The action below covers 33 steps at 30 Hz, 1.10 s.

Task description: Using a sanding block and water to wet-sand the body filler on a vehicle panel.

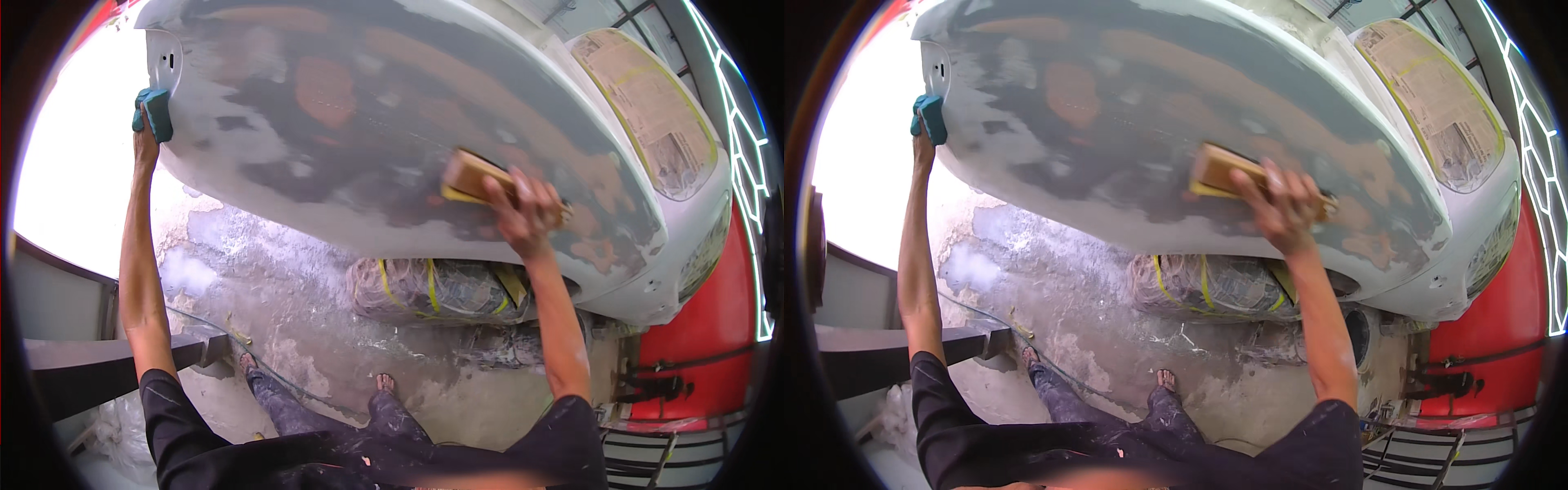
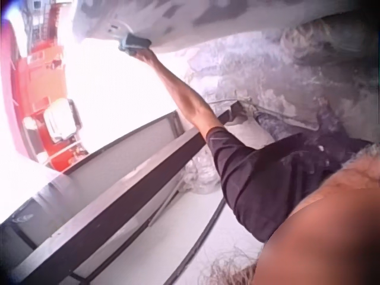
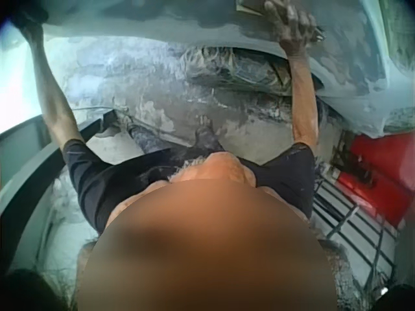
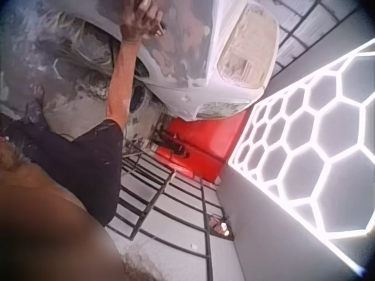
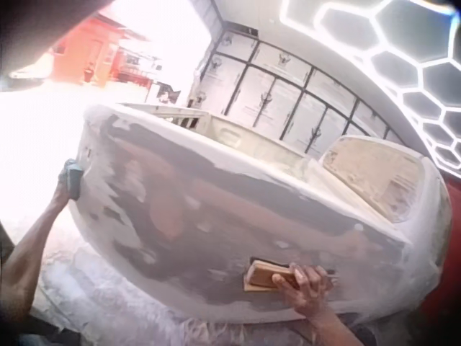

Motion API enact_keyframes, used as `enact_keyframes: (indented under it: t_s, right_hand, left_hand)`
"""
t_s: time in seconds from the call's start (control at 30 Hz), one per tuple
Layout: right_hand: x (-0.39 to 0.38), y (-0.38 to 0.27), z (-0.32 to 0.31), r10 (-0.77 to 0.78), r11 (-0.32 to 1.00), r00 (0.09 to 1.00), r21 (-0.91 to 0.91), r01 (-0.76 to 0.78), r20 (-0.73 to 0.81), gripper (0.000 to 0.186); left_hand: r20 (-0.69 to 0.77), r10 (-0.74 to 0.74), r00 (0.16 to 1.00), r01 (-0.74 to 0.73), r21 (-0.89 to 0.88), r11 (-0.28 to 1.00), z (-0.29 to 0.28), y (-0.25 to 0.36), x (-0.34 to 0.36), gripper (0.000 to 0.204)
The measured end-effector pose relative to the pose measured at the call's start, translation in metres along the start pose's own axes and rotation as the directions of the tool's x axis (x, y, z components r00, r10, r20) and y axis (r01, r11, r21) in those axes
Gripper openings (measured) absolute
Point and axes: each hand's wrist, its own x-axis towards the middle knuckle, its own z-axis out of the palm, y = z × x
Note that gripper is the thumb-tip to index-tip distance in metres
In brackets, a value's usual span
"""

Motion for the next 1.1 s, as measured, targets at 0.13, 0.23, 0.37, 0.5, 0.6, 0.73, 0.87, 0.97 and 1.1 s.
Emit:
enact_keyframes:
  t_s: [0.13, 0.23, 0.37, 0.5, 0.6, 0.73, 0.87, 0.97, 1.1]
  right_hand:
    - [-0.063, 0.052, -0.026, 0.033, 0.997, 0.999, -0.076, -0.030, 0.038, 0.062]
    - [0.076, -0.026, 0.002, 0.031, 0.998, 0.999, -0.054, -0.032, -0.027, 0.061]
    - [0.280, -0.142, 0.070, 0.014, 1.000, 0.977, -0.018, -0.018, -0.213, 0.053]
    - [0.383, -0.184, 0.105, -0.043, 0.998, 0.930, 0.021, 0.055, -0.364, 0.042]
    - [0.379, -0.204, 0.109, -0.055, 0.982, 0.937, 0.152, 0.114, -0.346, 0.040]
    - [0.215, -0.134, 0.058, -0.042, 0.993, 0.981, 0.098, 0.061, -0.187, 0.053]
    - [-0.011, 0.025, -0.013, -0.048, 0.998, 0.999, -0.029, 0.047, -0.013, 0.052]
    - [-0.031, 0.038, -0.023, -0.055, 0.994, 0.998, -0.088, 0.058, 0.039, 0.048]
    - [0.165, -0.088, 0.033, -0.100, 0.992, 0.994, -0.083, 0.096, -0.043, 0.062]
  left_hand:
    - [0.118, 0.073, 0.990, -0.069, -0.035, 0.997, 0.021, -0.001, -0.004, 0.079]
    - [0.107, 0.009, 0.994, -0.002, -0.063, 0.998, 0.009, 0.004, -0.010, 0.077]
    - [0.096, -0.005, 0.995, 0.005, -0.002, 1.000, -0.002, 0.013, -0.025, 0.077]
    - [0.187, -0.074, 0.979, 0.078, -0.012, 0.997, 0.045, 0.060, -0.027, 0.083]
    - [0.074, -0.012, 0.997, 0.020, -0.101, 0.995, 0.038, 0.044, -0.023, 0.087]
    - [0.025, -0.016, 1.000, 0.017, -0.058, 0.998, -0.012, 0.009, -0.003, 0.092]
    - [0.038, 0.042, 0.998, -0.040, -0.055, 0.998, -0.002, -0.005, 0.020, 0.086]
    - [0.077, 0.205, 0.976, -0.211, 0.081, 0.974, 0.017, -0.004, 0.009, 0.083]
    - [0.145, -0.008, 0.989, -0.004, 0.081, 0.997, 0.013, 0.022, -0.025, 0.079]
